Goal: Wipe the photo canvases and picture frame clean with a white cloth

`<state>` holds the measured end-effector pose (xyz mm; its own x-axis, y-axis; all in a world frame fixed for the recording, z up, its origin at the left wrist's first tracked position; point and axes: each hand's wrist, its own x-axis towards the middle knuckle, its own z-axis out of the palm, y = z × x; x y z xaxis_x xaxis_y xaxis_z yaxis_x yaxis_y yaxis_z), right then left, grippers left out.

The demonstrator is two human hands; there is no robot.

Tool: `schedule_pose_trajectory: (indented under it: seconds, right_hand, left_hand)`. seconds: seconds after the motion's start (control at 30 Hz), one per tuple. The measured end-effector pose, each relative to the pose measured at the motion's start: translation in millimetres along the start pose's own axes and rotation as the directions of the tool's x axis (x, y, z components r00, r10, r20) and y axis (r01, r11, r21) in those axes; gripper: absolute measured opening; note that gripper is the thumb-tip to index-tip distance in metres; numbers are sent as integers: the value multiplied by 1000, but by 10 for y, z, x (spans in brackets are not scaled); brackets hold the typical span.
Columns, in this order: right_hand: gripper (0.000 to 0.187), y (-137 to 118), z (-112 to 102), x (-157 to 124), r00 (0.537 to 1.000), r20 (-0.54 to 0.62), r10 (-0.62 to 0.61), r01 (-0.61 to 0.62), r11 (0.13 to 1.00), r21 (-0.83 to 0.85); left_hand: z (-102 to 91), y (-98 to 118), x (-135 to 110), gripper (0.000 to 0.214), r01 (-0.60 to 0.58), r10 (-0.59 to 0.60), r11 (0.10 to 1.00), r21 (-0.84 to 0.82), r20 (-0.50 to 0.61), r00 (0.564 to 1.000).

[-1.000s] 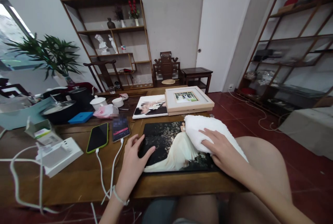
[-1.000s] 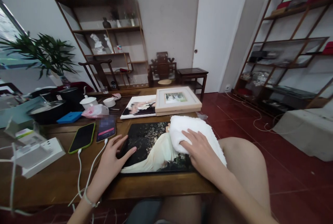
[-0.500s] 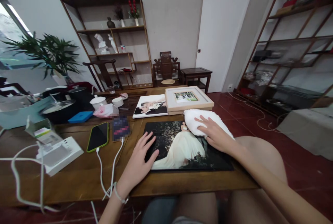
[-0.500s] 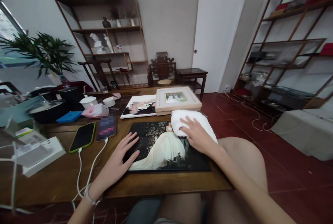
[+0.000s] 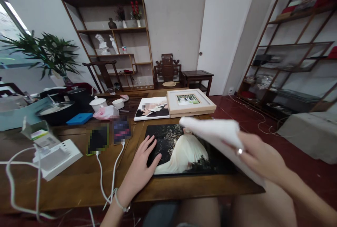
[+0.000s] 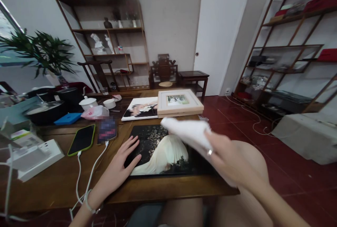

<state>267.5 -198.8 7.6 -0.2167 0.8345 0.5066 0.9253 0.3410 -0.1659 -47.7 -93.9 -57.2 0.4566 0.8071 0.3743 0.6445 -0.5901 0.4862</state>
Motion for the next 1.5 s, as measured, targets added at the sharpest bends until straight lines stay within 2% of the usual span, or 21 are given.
schedule_pose_trajectory:
  seconds: [0.07, 0.13, 0.17, 0.27, 0.33, 0.43, 0.57, 0.73, 0.8, 0.9, 1.07, 1.17, 1.23, 1.3, 1.4, 1.5]
  right_hand:
    - [11, 274, -34, 200, 972, -203, 119, -135, 989, -67]
    - [8, 447, 25, 370, 953, -290, 85, -139, 975, -171]
    - [11, 484, 92, 430, 959, -280, 34, -98, 971, -216]
    - [31, 447, 396, 500, 986, -97, -138, 110, 961, -254]
    - [40, 366, 599, 492, 979, 53, -199, 206, 955, -215]
    - [49, 248, 751, 465, 966, 188, -177, 209, 964, -167]
    - [47, -13, 609, 333, 952, 285, -114, 155, 980, -124]
    - [50, -587, 204, -71, 891, 405, -203, 220, 975, 5]
    - [51, -699, 121, -163, 877, 427, -221, 224, 974, 43]
    - [51, -550, 179, -89, 897, 401, -185, 180, 982, 52]
    - [38, 157, 530, 384, 938, 318, -140, 129, 990, 54]
    - [38, 350, 632, 536, 954, 281, -103, 98, 995, 32]
    - [37, 292, 610, 493, 956, 277, -101, 98, 995, 23]
    - [36, 130, 526, 347, 945, 305, -119, 111, 993, 44]
    - [36, -137, 343, 47, 910, 372, -185, 143, 980, 139]
    - [40, -233, 212, -166, 873, 416, -255, 177, 960, 218]
  left_hand:
    - [3, -5, -9, 47, -10, 10, 1000, 9, -14, 1000]
    - [10, -12, -15, 48, -19, 20, 1000, 14, -28, 999]
    - [15, -15, -17, 48, -23, 24, 1000, 15, -35, 999]
    - [24, -18, -19, 49, -23, 24, 999, 28, -47, 999]
    - [24, -13, -22, 50, -18, 20, 999, 42, -43, 999]
    - [18, 3, -26, 50, -13, 15, 998, 55, -39, 999]
    - [18, 16, -25, 49, -1, 3, 998, 60, -38, 999]
    - [39, -12, -20, 48, -16, 18, 998, 56, -35, 999]
    - [42, -26, -17, 44, -22, 24, 998, 54, -31, 999]
    - [31, -32, -15, 40, -36, 37, 998, 55, -20, 999]
    - [15, -13, -22, 40, -46, 47, 998, 46, -23, 999]
    - [18, -15, -15, 40, -43, 44, 999, 20, -54, 998]
    - [11, -24, 3, 41, -31, 31, 999, -6, -75, 997]
    - [-7, -34, 31, 44, 0, -3, 999, -34, -83, 997]
    - [-29, -47, 84, 42, 76, -82, 995, -57, -104, 991]
    - [-13, -59, 116, 39, 108, -113, 993, -53, -123, 986]
